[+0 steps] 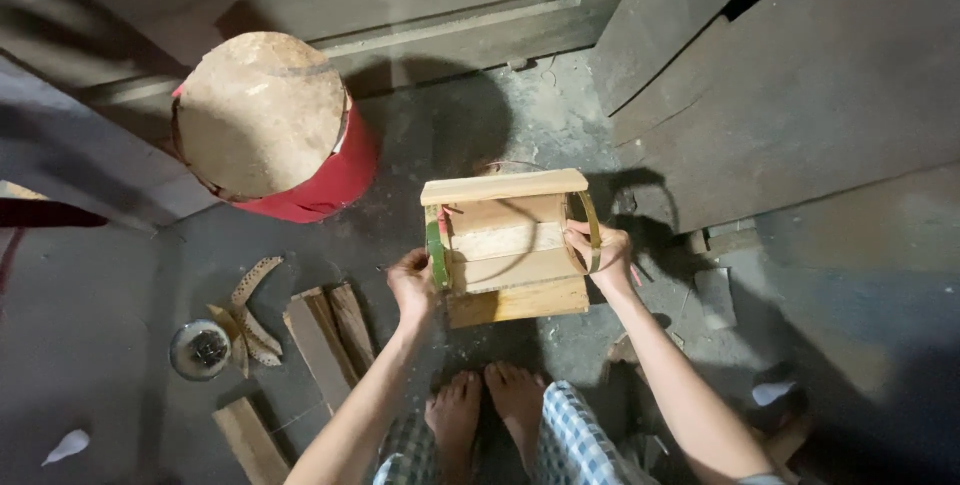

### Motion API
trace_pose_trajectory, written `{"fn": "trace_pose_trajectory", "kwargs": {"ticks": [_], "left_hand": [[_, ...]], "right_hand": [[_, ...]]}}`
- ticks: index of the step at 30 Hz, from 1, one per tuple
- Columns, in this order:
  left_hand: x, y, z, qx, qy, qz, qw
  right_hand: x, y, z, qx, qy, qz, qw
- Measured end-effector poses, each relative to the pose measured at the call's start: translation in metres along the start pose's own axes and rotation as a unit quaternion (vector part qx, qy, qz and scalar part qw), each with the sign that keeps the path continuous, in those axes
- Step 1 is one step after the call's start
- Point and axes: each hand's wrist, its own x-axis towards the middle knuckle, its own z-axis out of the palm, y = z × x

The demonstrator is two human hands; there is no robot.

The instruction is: Assembling a small wooden box by aligning slats and hammering nails into them.

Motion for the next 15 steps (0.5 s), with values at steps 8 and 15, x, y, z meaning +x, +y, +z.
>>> {"fn": "trace_pose_trajectory", "kwargs": {"ticks": [8,15], "left_hand": [[-0.022,0.037,-0.012,-0.033,-0.015,-0.058,0.998],[-0.017,0.021,-0.032,-0.093,-0.131,-0.014,0.987]], "right_hand": [[-0.002,-0.004,-0.007,0.005,-0.014,0.034,0.999],[0.006,0.007,-0.008,0.004,-0.059,0.037,0.998]]}}
